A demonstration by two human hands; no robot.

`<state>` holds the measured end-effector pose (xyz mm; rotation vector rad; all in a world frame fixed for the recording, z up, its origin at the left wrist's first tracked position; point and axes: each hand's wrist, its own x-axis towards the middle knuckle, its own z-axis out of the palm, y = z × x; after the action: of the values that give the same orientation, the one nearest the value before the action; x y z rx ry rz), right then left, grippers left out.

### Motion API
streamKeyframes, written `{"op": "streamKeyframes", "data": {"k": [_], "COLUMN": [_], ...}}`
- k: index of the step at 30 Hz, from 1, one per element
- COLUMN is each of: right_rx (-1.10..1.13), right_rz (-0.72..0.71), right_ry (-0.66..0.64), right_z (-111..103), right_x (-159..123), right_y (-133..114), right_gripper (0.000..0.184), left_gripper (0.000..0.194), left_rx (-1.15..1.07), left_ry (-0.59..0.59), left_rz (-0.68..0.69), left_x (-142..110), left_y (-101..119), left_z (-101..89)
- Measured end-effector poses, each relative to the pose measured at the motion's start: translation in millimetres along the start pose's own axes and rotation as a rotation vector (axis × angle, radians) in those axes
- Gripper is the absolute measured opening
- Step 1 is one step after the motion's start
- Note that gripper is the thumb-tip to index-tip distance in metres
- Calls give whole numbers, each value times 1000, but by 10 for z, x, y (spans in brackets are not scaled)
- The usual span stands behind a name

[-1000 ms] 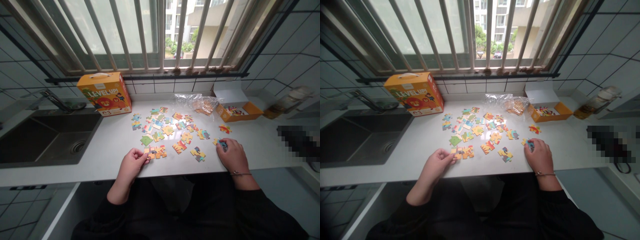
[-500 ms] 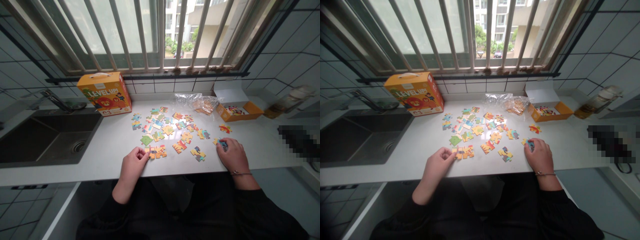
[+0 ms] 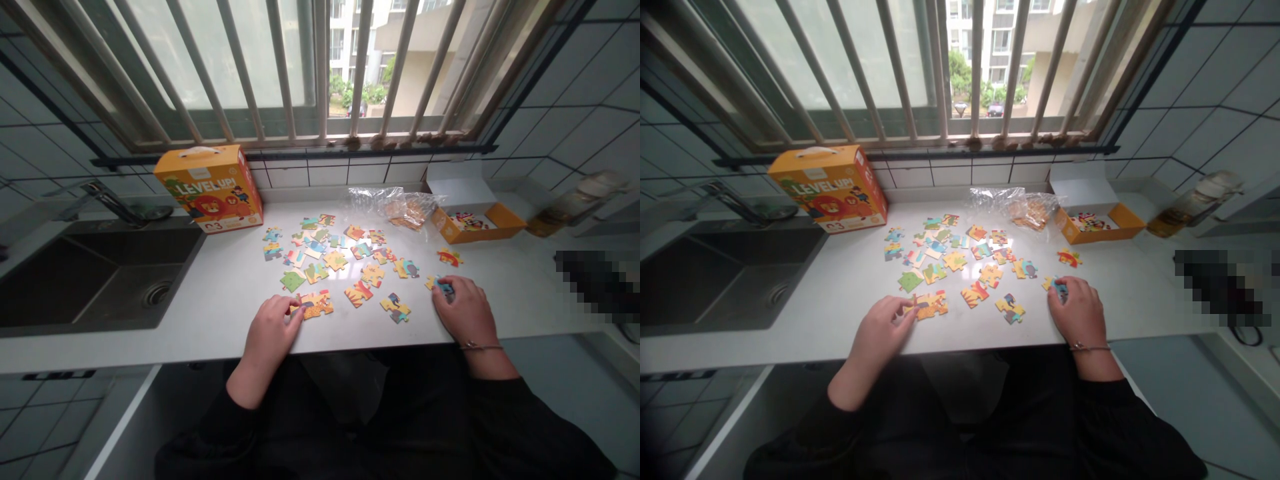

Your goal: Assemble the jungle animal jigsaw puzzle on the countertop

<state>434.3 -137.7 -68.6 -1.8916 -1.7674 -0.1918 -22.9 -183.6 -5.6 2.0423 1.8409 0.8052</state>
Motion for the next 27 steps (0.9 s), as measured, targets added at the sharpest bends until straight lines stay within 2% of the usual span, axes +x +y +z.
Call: {"op": "streamKeyframes", "data": {"k": [2,4,8,13,19,22,24,27], "right_rx": [2,5,2,3,-5,-2,1,2], "right_rz": [-2,0,-2,-6,0,2,3,5], "right_ry": [-2,-6,-16,-3,-15,-15,-11,-9], "right_z": [7,18,38,44,49,44,39,35], "right_x": [-2,-4,-10,-14,-9,-8,-6,-2], "right_y": [11,31,61,60,74,69,62,55], "right_gripper": [25,26,27,27,28,27,26,26], "left_gripper": [22,29,41,40,33,29,25,26], "left_rx": [14,45,125,147,172,107,67,136], "left_ry": [17,-23,-137,-190,-297,-333,-286,-95], "left_rz": [146,222,268,291,320,365,349,231], "left_x": [-53,-119,-222,-167,131,351,546,917], "left_y": [10,21,37,-2,-6,-40,-125,-344], "left_z": [40,94,180,152,3,-82,-141,-229]}}
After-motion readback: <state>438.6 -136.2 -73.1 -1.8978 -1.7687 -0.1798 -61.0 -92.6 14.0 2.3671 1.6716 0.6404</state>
